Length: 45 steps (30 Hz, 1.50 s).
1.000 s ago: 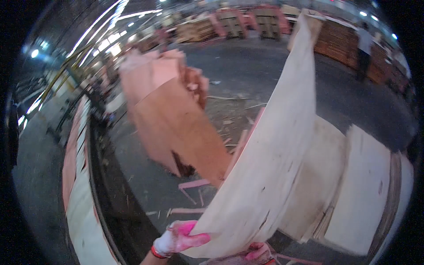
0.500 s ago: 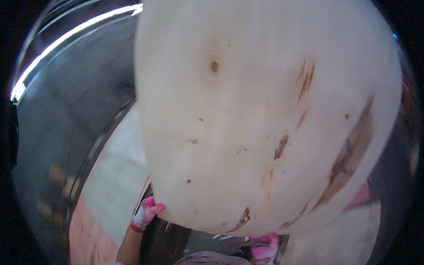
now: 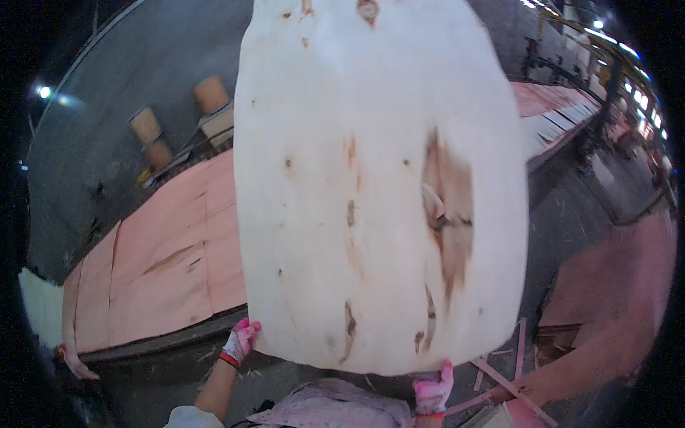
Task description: The person picks up wood veneer sheets from stacks and lays them onto a long conveyor table, aligning and smoothing them into place by hand.
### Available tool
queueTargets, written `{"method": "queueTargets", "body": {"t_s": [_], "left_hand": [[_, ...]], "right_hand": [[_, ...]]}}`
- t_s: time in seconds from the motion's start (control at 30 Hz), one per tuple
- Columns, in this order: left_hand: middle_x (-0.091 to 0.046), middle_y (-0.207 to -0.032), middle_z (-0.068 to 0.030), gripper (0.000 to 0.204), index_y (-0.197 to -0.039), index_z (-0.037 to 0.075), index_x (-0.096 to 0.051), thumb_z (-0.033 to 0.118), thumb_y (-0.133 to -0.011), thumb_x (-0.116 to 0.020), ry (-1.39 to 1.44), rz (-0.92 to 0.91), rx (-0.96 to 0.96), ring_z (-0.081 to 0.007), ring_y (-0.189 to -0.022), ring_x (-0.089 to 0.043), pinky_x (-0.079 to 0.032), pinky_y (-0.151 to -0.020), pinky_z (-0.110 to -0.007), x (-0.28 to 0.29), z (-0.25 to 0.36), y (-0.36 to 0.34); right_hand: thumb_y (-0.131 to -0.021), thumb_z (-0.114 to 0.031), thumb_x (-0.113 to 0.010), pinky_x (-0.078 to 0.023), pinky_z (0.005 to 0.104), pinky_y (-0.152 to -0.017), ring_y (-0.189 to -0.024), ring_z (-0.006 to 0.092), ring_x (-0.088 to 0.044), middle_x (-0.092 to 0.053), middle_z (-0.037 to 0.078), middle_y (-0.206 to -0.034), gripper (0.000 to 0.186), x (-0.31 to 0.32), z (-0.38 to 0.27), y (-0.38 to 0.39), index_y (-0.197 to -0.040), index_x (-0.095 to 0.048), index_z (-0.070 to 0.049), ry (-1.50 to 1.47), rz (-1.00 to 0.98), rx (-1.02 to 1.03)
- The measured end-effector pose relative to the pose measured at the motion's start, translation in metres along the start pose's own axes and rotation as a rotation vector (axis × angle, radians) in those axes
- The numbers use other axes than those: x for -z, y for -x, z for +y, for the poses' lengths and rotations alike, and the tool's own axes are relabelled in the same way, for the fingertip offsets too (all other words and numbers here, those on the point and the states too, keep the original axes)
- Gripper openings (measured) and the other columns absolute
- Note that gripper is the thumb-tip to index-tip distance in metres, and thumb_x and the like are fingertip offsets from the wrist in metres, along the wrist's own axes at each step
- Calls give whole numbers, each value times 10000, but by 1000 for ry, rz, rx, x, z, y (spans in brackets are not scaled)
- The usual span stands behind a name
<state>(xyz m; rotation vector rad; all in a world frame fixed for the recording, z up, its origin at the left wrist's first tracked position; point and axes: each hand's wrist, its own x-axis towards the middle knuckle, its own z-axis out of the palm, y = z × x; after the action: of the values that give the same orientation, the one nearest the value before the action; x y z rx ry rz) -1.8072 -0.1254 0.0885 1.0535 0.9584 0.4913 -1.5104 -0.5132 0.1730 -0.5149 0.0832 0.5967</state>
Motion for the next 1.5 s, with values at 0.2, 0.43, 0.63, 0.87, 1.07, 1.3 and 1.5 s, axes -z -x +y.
{"method": "queueTargets", "body": {"t_s": [0.2,0.43,0.63,0.87,1.07,1.3,1.5], "left_hand": [[-627,-965,-77,382,-1113,22,-524,67,-774,-692,322,364,-92,-175,-865,-595,-501,-789,-309,92,13,17],[-625,-946,-63,287,-1051,23,-579,139,-811,-685,375,553,-210,-195,-842,-603,-516,-760,-346,209,48,16],[-633,-924,-59,240,-1033,22,-610,201,-874,-611,361,655,-79,-215,-823,-609,-514,-796,-359,273,87,21],[-619,-873,-59,234,-1000,-21,-614,164,-856,-619,-49,988,-299,-182,-789,-583,-518,-749,-328,280,87,14],[-605,-894,-66,151,-901,9,-588,157,-897,-561,-99,997,-127,-176,-844,-574,-499,-812,-306,280,165,61],[-614,-872,-55,154,-887,17,-597,159,-898,-540,52,887,-279,-156,-757,-572,-493,-736,-305,442,153,30],[-636,-903,-58,317,-974,-14,-625,290,-901,-572,10,691,-170,-171,-797,-590,-493,-759,-302,552,166,-1]], "right_hand": [[-906,-264,-495,-372,537,-1011,-1197,355,-474,-478,151,-1328,488,-48,89,-88,-1335,-408,-48,65,103,-255],[-906,-225,-524,-442,496,-948,-1078,343,-552,-570,155,-1192,331,-125,241,-165,-1180,-517,-39,74,100,-593],[-822,-200,-544,-473,406,-557,-653,289,-567,-598,80,-741,89,-129,344,-174,-773,-542,-126,357,301,-849],[-854,-204,-440,-506,450,-773,-891,332,-612,-644,125,-917,238,-83,409,-162,-1001,-570,-70,318,624,-874],[-855,-248,-416,-446,524,-875,-937,377,-591,-621,158,-1057,318,-77,442,-132,-1072,-549,-56,457,480,-1069],[-924,-222,-412,-452,498,-791,-998,305,-570,-602,110,-1126,271,-152,553,-91,-1119,-540,-84,112,319,-960],[-803,-129,-471,-455,488,-835,-943,328,-598,-621,122,-1009,114,-138,658,-63,-881,-543,-86,447,575,-996]]}}
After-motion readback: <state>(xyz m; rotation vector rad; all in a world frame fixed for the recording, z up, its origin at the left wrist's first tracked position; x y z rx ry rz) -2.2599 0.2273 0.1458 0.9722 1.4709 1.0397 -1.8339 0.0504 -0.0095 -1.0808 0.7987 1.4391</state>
